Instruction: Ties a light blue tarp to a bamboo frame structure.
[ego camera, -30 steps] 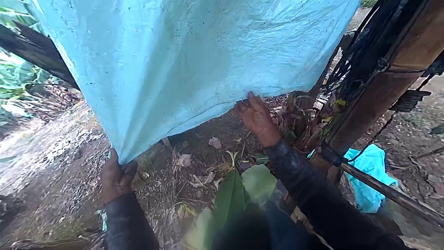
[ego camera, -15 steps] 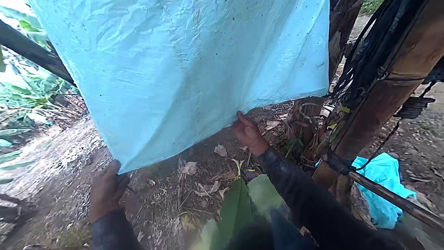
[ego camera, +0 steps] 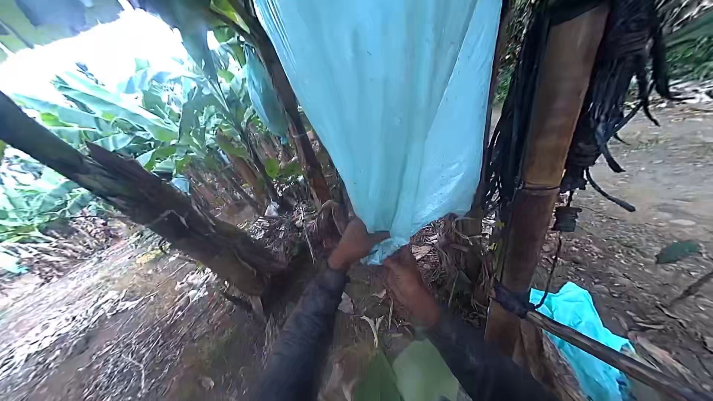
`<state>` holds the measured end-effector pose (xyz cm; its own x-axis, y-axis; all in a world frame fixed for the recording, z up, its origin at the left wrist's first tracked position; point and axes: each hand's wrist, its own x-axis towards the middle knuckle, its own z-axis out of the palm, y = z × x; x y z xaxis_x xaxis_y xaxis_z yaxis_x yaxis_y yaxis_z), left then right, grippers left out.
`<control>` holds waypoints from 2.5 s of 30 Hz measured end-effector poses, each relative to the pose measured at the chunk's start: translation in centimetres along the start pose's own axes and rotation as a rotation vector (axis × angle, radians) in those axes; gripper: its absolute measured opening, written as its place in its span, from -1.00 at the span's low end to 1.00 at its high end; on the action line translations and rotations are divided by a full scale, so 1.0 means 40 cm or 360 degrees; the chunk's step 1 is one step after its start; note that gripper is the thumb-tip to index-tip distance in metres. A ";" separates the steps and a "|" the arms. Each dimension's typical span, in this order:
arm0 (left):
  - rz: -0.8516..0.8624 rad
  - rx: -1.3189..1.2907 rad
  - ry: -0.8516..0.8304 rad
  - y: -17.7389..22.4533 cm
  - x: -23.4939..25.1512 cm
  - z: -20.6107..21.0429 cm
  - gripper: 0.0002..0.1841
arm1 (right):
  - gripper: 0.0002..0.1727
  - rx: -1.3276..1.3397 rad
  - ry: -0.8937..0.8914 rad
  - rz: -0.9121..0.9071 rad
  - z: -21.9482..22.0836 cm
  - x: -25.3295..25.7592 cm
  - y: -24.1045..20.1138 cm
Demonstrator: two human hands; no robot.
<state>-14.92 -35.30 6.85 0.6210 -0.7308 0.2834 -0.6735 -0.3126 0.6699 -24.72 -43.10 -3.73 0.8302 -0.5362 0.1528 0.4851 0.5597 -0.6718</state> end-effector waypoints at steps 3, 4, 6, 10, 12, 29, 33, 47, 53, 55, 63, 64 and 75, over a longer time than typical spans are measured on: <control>-0.0043 -0.0210 -0.0096 -0.003 0.039 0.059 -0.27 | -0.29 -0.0080 0.0107 0.0042 -0.061 0.013 -0.053; -0.0023 -0.0265 -0.0142 0.002 0.054 0.071 -0.27 | -0.37 -0.0167 0.0147 0.0049 -0.071 0.019 -0.063; 0.0001 -0.0336 -0.0232 0.019 0.084 0.093 -0.30 | -0.54 -0.0262 0.0163 0.0138 -0.075 0.026 -0.083; -0.0076 -0.0407 -0.0191 0.035 0.094 0.131 -0.35 | -0.71 0.0157 0.0109 0.0243 -0.121 0.072 -0.143; -0.0064 -0.0351 -0.0154 0.043 0.078 0.135 -0.36 | -0.46 0.0499 -0.0009 0.0183 -0.157 0.131 -0.191; -0.0079 -0.0641 -0.0131 -0.028 0.094 0.146 -0.32 | -0.57 0.0375 0.0326 0.0052 -0.213 0.198 -0.180; -0.0017 -0.0688 -0.0202 -0.015 0.068 0.148 -0.26 | -0.77 0.0016 0.0226 0.0299 -0.150 0.122 -0.141; -0.0046 -0.0374 -0.0254 0.054 0.076 0.162 -0.57 | 0.15 -0.1946 0.0010 -0.0408 0.062 0.308 -0.304; -0.0031 -0.1214 0.0173 -0.172 0.160 0.033 -0.70 | -0.45 -0.1650 -0.0093 -0.0298 0.004 0.272 -0.368; -0.0089 -0.1611 0.0472 -0.148 0.183 -0.004 -0.73 | -0.67 -0.1244 -0.0428 -0.0080 0.000 0.250 -0.379; 0.0282 -0.2181 0.0454 0.146 0.224 0.016 -0.76 | -0.97 -0.0947 -0.0810 0.0493 0.041 0.211 -0.366; 0.0347 -0.1840 0.0463 0.150 0.215 -0.001 -0.84 | -0.94 -0.0985 -0.0782 0.0445 0.036 0.208 -0.369; 0.0577 0.1656 -0.0480 0.367 0.022 -0.005 -0.91 | -0.46 -0.2140 -0.0160 -0.0511 0.000 0.105 -0.332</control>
<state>-24.19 -40.41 17.05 0.2951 -0.9526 0.0735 -0.8865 -0.3017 -0.3508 -27.67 -52.77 5.83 0.7775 -0.4449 0.4445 0.0696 -0.6416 -0.7639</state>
